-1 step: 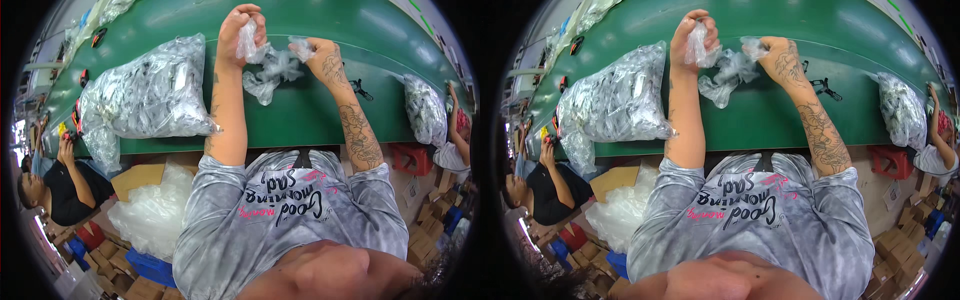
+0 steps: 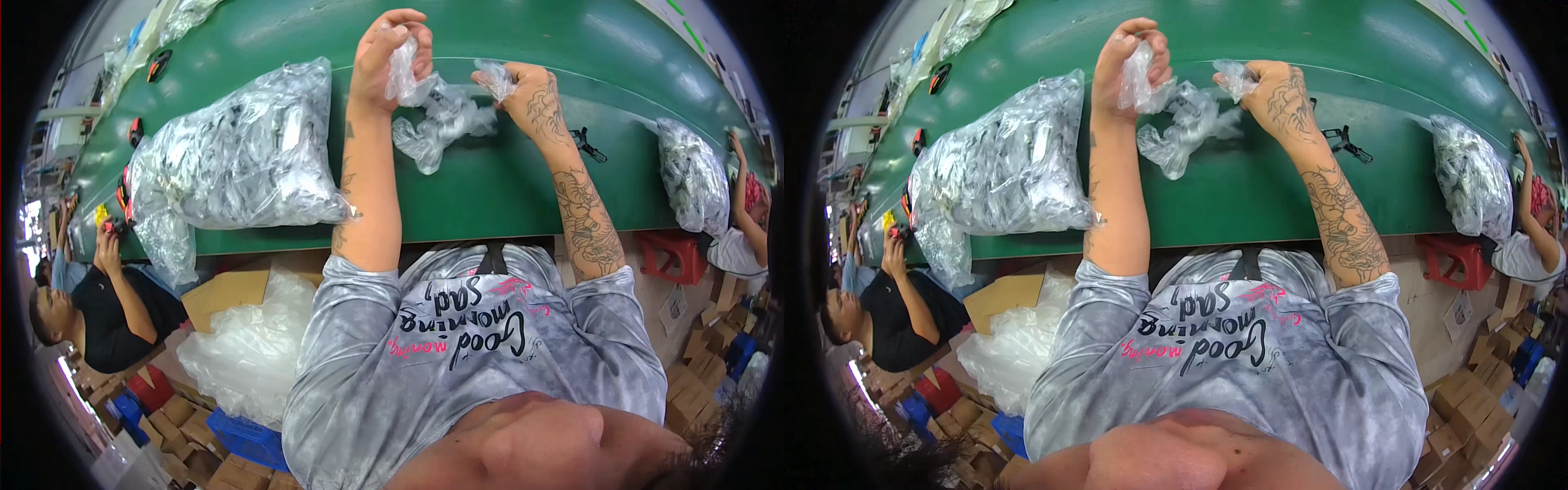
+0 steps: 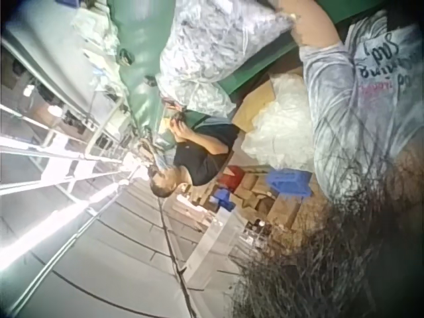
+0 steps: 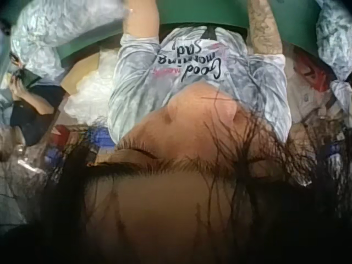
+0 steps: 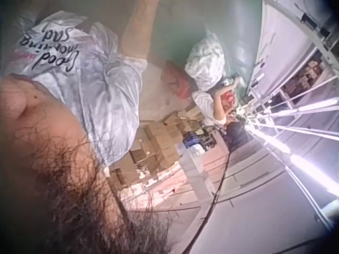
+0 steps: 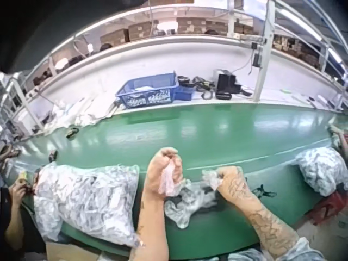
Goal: The person assembles small electronic components by hand, placing plastic components into an electronic housing, then bagging the assembled unit into a plastic bag from a cardboard box.
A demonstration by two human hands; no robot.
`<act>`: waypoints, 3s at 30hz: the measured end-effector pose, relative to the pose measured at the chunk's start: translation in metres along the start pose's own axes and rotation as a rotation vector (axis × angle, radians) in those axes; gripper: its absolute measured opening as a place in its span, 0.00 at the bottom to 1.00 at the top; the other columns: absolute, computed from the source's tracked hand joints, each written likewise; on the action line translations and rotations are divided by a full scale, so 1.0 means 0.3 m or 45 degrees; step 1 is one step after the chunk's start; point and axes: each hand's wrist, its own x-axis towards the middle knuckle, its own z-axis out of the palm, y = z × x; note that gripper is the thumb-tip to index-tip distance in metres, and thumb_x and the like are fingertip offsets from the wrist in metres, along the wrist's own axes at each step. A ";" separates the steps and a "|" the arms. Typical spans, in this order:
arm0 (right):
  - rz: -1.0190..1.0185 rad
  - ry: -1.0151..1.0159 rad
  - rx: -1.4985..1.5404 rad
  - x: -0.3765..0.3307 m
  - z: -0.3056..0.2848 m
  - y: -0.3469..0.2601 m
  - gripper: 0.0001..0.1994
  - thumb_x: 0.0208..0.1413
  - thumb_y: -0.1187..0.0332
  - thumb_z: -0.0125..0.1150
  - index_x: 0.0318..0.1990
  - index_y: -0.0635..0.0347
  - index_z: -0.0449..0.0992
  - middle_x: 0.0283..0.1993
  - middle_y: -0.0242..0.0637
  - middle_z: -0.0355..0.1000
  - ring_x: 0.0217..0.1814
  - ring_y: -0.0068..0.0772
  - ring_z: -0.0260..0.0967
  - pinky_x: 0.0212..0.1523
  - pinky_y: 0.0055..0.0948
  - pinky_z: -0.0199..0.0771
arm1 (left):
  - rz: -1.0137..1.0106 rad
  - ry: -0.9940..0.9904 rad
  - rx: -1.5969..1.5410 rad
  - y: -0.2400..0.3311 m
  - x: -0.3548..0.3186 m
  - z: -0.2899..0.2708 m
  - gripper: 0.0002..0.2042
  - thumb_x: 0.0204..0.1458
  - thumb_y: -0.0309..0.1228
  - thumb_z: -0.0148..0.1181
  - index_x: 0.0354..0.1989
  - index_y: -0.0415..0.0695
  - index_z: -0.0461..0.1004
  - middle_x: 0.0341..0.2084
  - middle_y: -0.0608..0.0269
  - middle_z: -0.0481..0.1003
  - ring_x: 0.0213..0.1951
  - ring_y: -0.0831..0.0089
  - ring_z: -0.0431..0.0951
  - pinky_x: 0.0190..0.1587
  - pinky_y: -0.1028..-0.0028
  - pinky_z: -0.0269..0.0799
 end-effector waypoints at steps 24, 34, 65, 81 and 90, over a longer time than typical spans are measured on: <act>0.192 0.131 0.698 -0.146 -0.183 0.118 0.11 0.64 0.66 0.63 0.45 0.65 0.82 0.29 0.25 0.74 0.28 0.11 0.65 0.29 0.18 0.65 | -0.427 -0.055 1.728 -0.140 -0.014 0.264 0.23 0.51 0.39 0.70 0.50 0.36 0.80 0.36 0.54 0.83 0.39 0.64 0.82 0.45 0.68 0.77; 0.213 0.102 0.573 -0.251 -0.207 0.130 0.14 0.64 0.65 0.63 0.48 0.68 0.81 0.31 0.34 0.78 0.29 0.19 0.75 0.25 0.19 0.72 | -0.381 0.411 0.955 -0.323 -0.039 0.298 0.06 0.55 0.24 0.66 0.37 0.36 0.78 0.25 0.65 0.78 0.21 0.83 0.72 0.25 0.79 0.69; -0.199 1.285 0.188 -0.212 -0.426 0.342 0.19 0.62 0.65 0.60 0.19 0.63 0.69 0.18 0.20 0.60 0.23 0.13 0.53 0.24 0.23 0.54 | -0.565 0.337 0.225 -0.301 -0.033 0.229 0.16 0.60 0.33 0.61 0.53 0.40 0.68 0.33 0.58 0.75 0.23 0.74 0.71 0.24 0.72 0.69; -0.485 0.272 0.571 -0.122 -0.074 -0.109 0.10 0.57 0.69 0.66 0.44 0.61 0.81 0.43 0.41 0.81 0.45 0.42 0.78 0.48 0.37 0.77 | 0.249 0.342 0.179 -0.080 -0.012 0.020 0.12 0.48 0.11 0.55 0.29 0.44 0.65 0.25 0.58 0.73 0.35 0.59 0.78 0.38 0.65 0.77; -0.312 0.177 0.421 -0.077 0.057 -0.001 0.08 0.59 0.68 0.65 0.43 0.59 0.84 0.36 0.35 0.81 0.36 0.35 0.77 0.42 0.30 0.76 | 0.010 0.047 0.126 -0.025 -0.027 0.036 0.13 0.50 0.16 0.53 0.44 0.41 0.75 0.30 0.55 0.75 0.26 0.64 0.72 0.33 0.69 0.74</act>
